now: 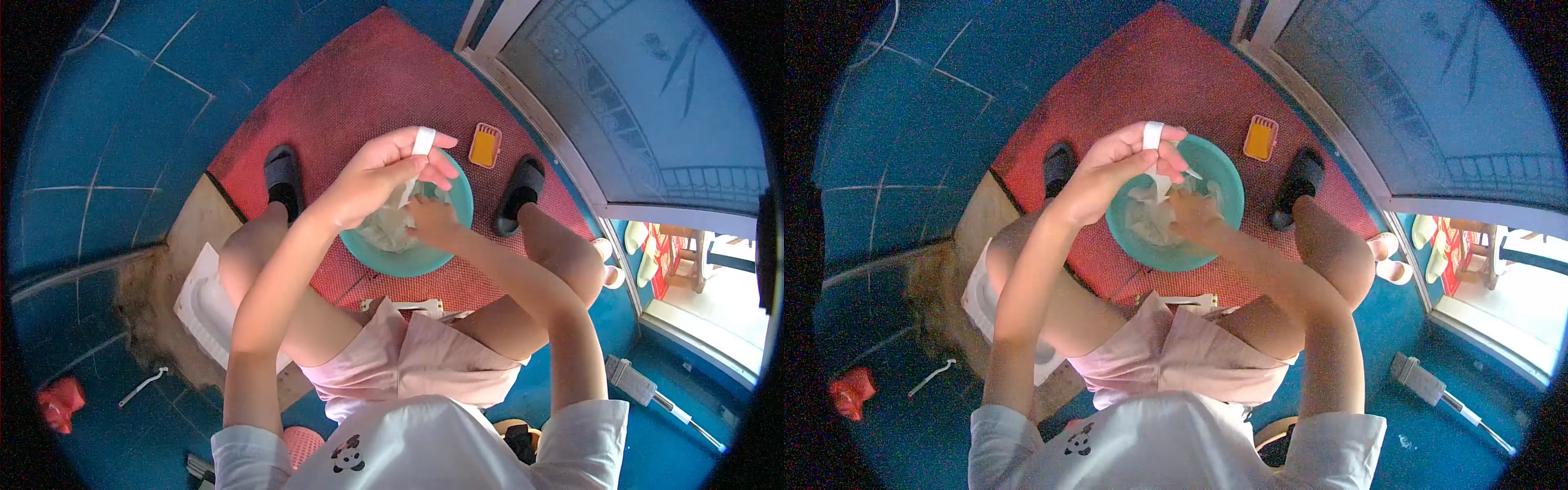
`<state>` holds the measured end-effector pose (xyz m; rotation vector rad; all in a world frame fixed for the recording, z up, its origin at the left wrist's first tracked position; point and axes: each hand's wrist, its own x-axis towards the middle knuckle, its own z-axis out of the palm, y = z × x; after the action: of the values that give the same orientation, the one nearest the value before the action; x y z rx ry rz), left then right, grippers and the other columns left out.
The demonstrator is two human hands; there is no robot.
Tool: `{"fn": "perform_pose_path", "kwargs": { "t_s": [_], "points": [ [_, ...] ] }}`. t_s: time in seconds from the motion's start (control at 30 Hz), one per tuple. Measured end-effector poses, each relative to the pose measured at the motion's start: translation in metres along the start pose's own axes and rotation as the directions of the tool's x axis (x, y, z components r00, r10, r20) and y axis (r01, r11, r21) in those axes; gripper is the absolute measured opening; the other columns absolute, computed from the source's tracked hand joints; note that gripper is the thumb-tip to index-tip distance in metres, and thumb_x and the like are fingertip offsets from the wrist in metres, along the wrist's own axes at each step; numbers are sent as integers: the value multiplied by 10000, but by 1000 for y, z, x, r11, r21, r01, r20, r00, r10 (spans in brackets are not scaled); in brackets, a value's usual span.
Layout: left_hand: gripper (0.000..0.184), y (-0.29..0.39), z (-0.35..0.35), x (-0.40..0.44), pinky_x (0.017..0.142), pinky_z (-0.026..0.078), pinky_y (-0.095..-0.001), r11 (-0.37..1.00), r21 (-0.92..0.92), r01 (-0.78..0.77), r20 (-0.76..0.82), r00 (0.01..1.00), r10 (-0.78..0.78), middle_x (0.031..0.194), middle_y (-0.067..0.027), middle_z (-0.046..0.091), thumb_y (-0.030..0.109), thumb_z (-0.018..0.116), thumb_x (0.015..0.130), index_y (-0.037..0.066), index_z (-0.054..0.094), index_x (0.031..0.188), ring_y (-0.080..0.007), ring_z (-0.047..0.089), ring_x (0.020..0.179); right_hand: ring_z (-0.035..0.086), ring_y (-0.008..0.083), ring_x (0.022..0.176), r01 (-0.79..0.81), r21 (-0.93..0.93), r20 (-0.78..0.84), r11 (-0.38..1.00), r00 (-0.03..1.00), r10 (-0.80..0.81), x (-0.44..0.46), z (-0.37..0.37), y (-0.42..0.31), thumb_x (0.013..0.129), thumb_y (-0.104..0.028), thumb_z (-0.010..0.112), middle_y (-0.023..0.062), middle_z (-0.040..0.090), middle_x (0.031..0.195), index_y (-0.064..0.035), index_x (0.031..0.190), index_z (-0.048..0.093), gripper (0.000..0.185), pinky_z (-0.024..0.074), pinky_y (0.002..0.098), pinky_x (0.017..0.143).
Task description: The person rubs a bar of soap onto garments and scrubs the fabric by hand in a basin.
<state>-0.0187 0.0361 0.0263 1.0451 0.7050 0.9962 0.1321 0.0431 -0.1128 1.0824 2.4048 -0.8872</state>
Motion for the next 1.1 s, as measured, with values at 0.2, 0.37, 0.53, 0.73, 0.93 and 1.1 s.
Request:
{"fn": "perform_pose_path", "kwargs": {
  "t_s": [0.2,0.37,0.53,0.73,0.93,1.1],
  "points": [
    [319,6,3,-1,821,424,-315,998,-28,-57,-10,998,57,970,-133,561,90,415,853,-13,416,1155,-221,566,896,489,340,994,139,274,-296,952,954,-54,13,51,17,669,-304,637,175,474,1100,-58,1159,371,609,401,421,823],
    [319,5,8,-4,810,429,-325,992,-123,-41,2,999,42,991,-149,555,95,407,860,-16,404,1160,-242,565,914,509,356,949,-60,411,-190,910,970,149,28,68,15,703,-274,595,207,480,1097,-38,1191,358,592,420,420,776],
    [304,2,4,-2,804,428,-319,996,-71,-63,-31,998,61,996,-148,553,96,394,865,-19,410,1146,-235,568,901,566,368,793,105,372,-393,922,918,54,52,68,45,704,-102,514,186,595,798,-70,966,545,266,440,449,713],
    [252,-45,-14,3,766,430,-269,979,174,104,-299,953,-48,928,-107,577,89,399,860,-20,459,1080,-152,563,816,556,302,856,319,324,-163,891,946,-279,37,-5,59,795,-250,502,157,584,901,-57,946,556,251,426,370,732],
    [252,-92,-38,7,718,429,-302,860,468,204,-358,933,-26,890,-109,579,152,486,793,2,494,995,-196,564,835,548,279,809,201,378,-26,904,978,-207,5,-83,38,826,-390,473,156,573,876,-30,925,548,380,414,343,710],
    [327,-74,-26,5,773,403,-315,818,514,258,-368,928,-61,972,-130,550,215,509,784,17,474,1041,-231,529,929,541,220,738,241,477,-55,845,968,-245,1,-96,38,837,-402,454,140,564,815,-31,935,548,395,413,322,666]
  ]
}}
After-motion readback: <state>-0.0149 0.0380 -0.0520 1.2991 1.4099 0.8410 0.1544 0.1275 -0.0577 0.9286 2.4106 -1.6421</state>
